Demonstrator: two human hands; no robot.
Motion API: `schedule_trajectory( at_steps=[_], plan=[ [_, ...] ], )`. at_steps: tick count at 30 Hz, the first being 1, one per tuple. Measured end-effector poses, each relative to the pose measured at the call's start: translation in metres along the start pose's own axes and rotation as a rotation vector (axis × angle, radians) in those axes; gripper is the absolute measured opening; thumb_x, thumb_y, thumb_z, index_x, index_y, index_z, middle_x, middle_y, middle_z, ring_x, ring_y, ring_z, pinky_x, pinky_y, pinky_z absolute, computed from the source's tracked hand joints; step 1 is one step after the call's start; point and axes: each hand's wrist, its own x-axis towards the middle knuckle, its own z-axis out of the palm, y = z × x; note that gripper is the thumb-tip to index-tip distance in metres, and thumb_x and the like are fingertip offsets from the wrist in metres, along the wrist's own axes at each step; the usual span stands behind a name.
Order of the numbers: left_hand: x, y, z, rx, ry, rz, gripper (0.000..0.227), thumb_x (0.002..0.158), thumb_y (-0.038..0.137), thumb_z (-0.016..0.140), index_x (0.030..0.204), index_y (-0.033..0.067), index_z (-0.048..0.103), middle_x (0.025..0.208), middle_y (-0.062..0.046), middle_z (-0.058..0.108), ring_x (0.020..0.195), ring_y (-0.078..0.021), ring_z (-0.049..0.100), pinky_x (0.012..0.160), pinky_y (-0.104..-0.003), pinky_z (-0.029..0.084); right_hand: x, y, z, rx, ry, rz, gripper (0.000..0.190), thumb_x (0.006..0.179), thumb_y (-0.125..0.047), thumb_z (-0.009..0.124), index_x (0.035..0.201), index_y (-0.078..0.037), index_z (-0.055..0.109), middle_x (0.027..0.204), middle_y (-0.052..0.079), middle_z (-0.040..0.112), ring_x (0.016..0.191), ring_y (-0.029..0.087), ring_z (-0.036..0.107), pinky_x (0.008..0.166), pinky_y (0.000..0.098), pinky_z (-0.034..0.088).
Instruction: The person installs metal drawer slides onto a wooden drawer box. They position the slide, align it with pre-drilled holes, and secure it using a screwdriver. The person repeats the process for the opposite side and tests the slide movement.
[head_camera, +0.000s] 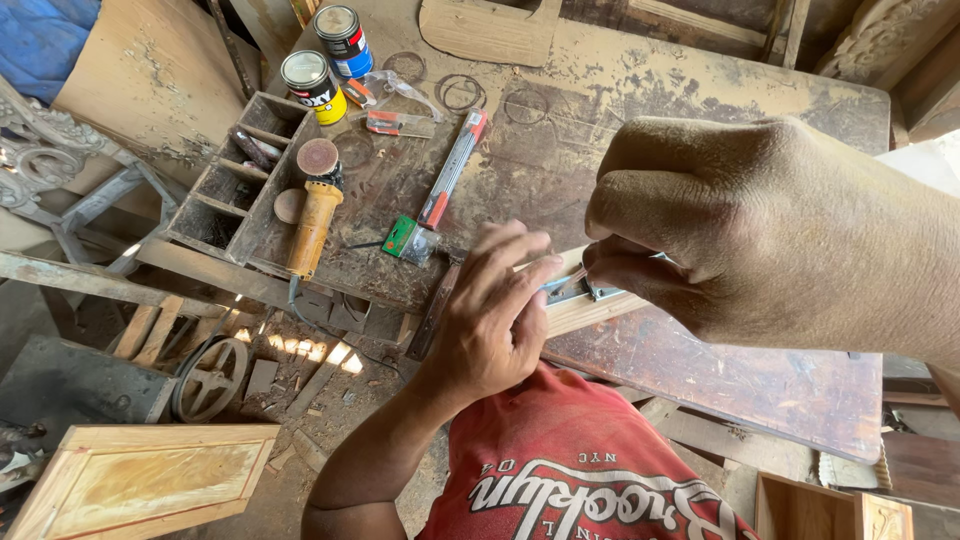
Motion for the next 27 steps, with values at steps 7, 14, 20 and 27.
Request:
schedule_trajectory(
  at_steps=[7, 14, 20, 27],
  plan=[
    [-0.018, 0.022, 0.015, -0.183, 0.01, -0.201, 0.052, 0.084, 0.014, 0.074, 0.126, -0.001, 0.047, 0.144, -0.025, 0.042, 0.139, -0.0394, 0.045, 0.118, -0.052, 0.04, -0.01, 0.002, 0.002, 0.014, 0.017, -0.027, 0.02, 0.084, -0.021, 0.083, 0.081, -0.008, 0.068, 0.081, 0.002, 0.065, 0.063, 0.011, 0.067, 0.05, 0.0272, 0.054],
    [-0.021, 0.027, 0.022, -0.184, 0.025, -0.27, 0.036, 0.082, 0.004, 0.07, 0.113, 0.0025, 0.051, 0.139, -0.022, 0.049, 0.132, -0.0377, 0.052, 0.11, -0.051, 0.046, -0.018, 0.006, 0.004, 0.083, -0.012, 0.02, 0.023, 0.083, -0.025, 0.085, 0.087, -0.009, 0.069, 0.086, 0.001, 0.067, 0.069, 0.006, 0.071, 0.054, 0.0217, 0.052],
    [-0.018, 0.027, 0.025, -0.212, 0.043, -0.329, 0.033, 0.082, 0.003, 0.07, 0.11, 0.0014, 0.053, 0.129, -0.02, 0.054, 0.121, -0.0355, 0.059, 0.099, -0.044, 0.051, -0.012, 0.0, -0.004, -0.034, -0.01, -0.049, 0.028, 0.079, -0.025, 0.081, 0.098, -0.006, 0.071, 0.095, 0.007, 0.066, 0.076, 0.012, 0.07, 0.06, 0.0247, 0.058],
    [-0.01, 0.02, 0.026, -0.223, 0.047, -0.328, 0.03, 0.082, 0.003, 0.07, 0.106, 0.0006, 0.053, 0.12, -0.018, 0.054, 0.113, -0.0337, 0.059, 0.095, -0.043, 0.052, -0.008, -0.003, -0.006, -0.256, -0.053, -0.005, 0.036, 0.079, -0.041, 0.084, 0.101, -0.013, 0.079, 0.067, 0.001, 0.062, 0.06, 0.015, 0.064, 0.048, 0.0336, 0.051]
  ],
)
